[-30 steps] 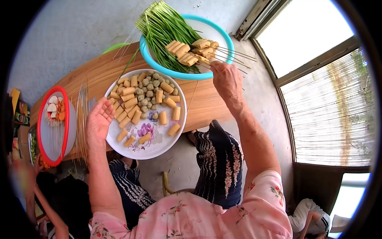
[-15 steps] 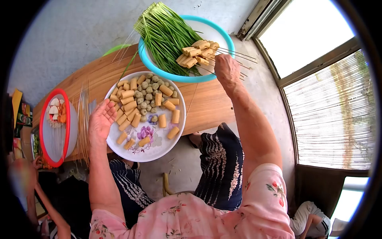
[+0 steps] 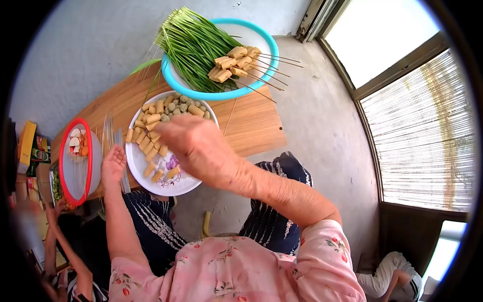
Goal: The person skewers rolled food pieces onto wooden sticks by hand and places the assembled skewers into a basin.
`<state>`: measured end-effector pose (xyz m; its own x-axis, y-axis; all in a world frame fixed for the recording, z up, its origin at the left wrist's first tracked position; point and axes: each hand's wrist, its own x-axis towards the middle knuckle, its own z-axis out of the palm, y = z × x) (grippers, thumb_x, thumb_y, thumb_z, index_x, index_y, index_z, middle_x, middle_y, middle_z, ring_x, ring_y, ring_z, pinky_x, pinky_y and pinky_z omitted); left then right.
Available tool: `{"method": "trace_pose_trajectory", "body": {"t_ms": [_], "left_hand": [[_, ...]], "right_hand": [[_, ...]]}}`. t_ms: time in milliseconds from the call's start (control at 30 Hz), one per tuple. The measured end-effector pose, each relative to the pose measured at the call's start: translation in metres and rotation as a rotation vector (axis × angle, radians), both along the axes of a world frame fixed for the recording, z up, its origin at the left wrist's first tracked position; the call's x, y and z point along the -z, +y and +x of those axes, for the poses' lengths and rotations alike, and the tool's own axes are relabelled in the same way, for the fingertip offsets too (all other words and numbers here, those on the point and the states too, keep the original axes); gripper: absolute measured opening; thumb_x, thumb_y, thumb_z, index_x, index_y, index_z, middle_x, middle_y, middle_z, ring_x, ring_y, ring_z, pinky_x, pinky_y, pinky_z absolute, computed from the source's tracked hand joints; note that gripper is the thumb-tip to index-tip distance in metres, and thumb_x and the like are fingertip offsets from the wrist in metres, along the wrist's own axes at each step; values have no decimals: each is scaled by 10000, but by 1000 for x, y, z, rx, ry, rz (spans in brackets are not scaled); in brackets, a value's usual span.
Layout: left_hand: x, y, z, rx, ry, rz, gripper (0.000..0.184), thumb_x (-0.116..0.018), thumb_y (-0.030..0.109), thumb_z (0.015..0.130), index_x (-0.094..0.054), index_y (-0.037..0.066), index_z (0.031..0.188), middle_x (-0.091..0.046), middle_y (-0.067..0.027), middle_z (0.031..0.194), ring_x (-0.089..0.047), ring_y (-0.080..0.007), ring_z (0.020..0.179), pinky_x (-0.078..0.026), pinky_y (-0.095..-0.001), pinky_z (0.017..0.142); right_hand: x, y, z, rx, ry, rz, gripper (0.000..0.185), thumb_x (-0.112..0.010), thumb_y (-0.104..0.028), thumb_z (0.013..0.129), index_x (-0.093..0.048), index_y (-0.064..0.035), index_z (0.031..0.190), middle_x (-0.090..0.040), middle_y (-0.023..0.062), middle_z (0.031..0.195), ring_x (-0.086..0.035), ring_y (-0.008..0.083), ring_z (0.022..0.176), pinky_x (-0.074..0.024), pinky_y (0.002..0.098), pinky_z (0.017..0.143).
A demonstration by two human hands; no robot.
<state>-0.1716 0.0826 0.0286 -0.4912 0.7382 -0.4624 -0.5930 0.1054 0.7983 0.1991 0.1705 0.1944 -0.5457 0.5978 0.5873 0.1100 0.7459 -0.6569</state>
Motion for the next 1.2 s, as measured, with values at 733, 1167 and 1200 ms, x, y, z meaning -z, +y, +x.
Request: {"method": "trace_pose_trajectory", "body": {"t_ms": [733,1167,1200], "left_hand": [[-5,-36,-1,-23,-267,216,178,-548,120,902,-594,26,1046,-643,-65,950,-615,-169,836,-525,-309,724],[-10,-48,3,-200,-303,167,120,-598,110,869,-607,27,955,-644,-52,878,-622,-181,790,-522,-321,685],[-7,-47,1,-208,-302,163,116,-598,105,867,-608,26,951,-643,-52,874,-622,-180,789,-522,-322,684]], "right_hand": [[-93,-226,-55,-98,1047,212,137,-613,-7,722,-637,99,804,-509,90,654,-512,184,527,-406,306,451],[-93,-241,-45,-407,923,238,146,-606,7,730,-655,85,844,-560,128,671,-548,185,545,-428,284,467],[-94,-252,-50,-366,951,188,148,-601,1,735,-656,83,846,-557,122,671,-546,187,551,-431,290,471]]}}
